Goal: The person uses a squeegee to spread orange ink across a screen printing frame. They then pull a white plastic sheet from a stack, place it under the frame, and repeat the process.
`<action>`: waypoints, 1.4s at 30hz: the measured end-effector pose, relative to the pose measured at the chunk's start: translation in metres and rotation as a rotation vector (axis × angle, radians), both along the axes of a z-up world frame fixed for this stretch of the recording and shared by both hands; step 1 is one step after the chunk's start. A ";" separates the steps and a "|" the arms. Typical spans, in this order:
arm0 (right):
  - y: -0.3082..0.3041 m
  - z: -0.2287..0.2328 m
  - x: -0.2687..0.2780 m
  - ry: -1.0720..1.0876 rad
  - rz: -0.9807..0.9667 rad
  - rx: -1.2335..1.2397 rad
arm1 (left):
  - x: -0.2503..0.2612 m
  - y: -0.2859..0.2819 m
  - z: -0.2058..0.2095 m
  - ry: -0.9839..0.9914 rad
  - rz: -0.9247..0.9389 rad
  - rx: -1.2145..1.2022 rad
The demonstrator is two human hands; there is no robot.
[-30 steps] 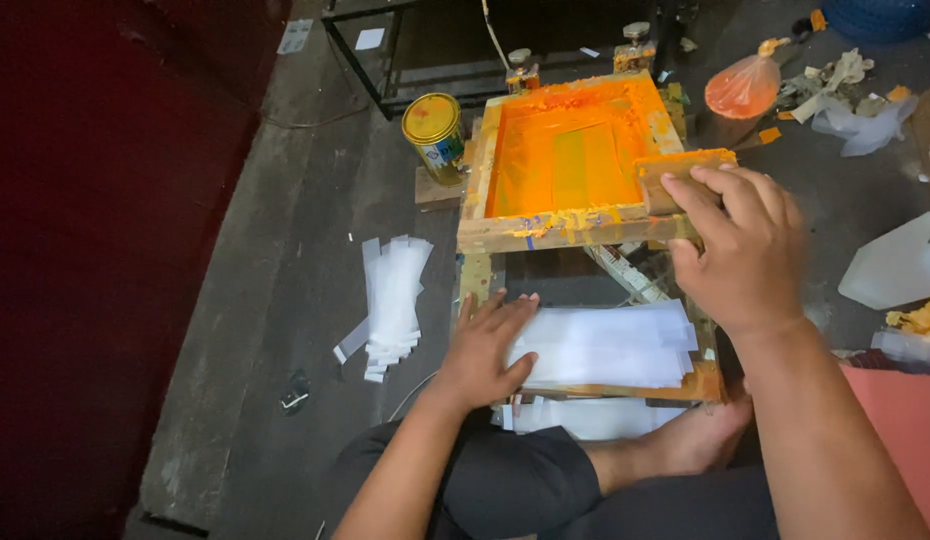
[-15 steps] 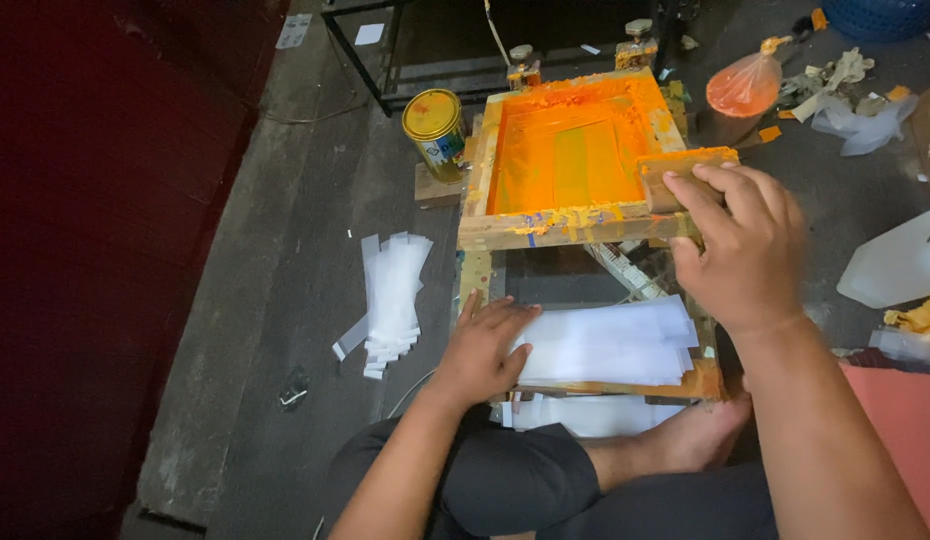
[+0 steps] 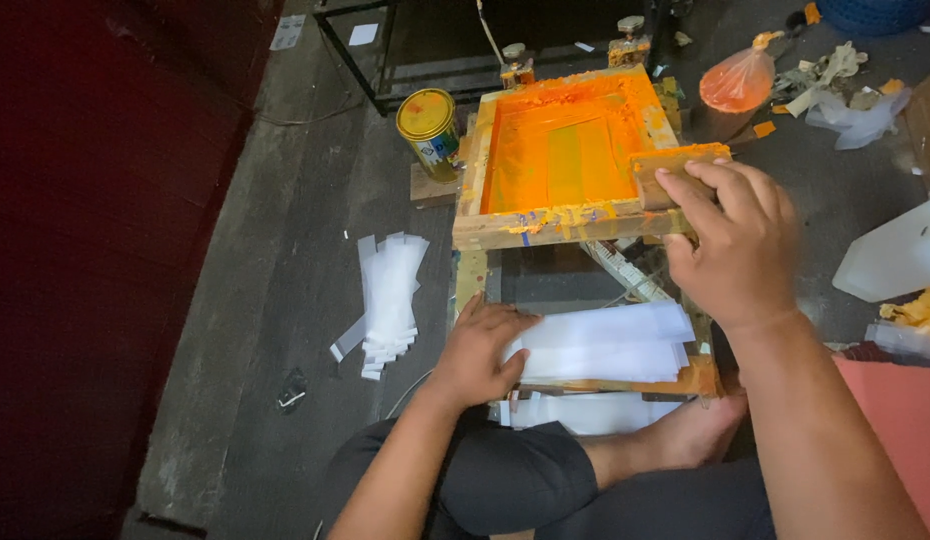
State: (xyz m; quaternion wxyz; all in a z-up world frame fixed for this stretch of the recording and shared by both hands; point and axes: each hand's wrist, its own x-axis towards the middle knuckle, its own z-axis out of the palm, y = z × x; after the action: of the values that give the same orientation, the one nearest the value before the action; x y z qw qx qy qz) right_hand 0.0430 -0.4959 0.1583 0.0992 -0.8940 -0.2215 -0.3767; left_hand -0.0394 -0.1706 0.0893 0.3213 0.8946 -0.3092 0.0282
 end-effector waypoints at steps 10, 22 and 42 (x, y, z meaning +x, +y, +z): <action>0.001 0.001 -0.001 -0.010 -0.010 -0.002 | -0.001 -0.001 0.006 -0.009 -0.011 -0.028; 0.001 0.000 -0.001 0.016 -0.017 0.001 | -0.009 -0.011 0.040 -0.141 0.010 -0.178; 0.002 0.004 -0.003 0.067 -0.017 0.008 | -0.011 -0.012 0.013 0.347 0.603 -0.618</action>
State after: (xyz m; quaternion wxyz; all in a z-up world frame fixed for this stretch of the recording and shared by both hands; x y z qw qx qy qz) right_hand 0.0401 -0.4937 0.1620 0.1068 -0.9075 -0.2091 -0.3484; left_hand -0.0501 -0.1821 0.1019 0.5972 0.7985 0.0459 0.0611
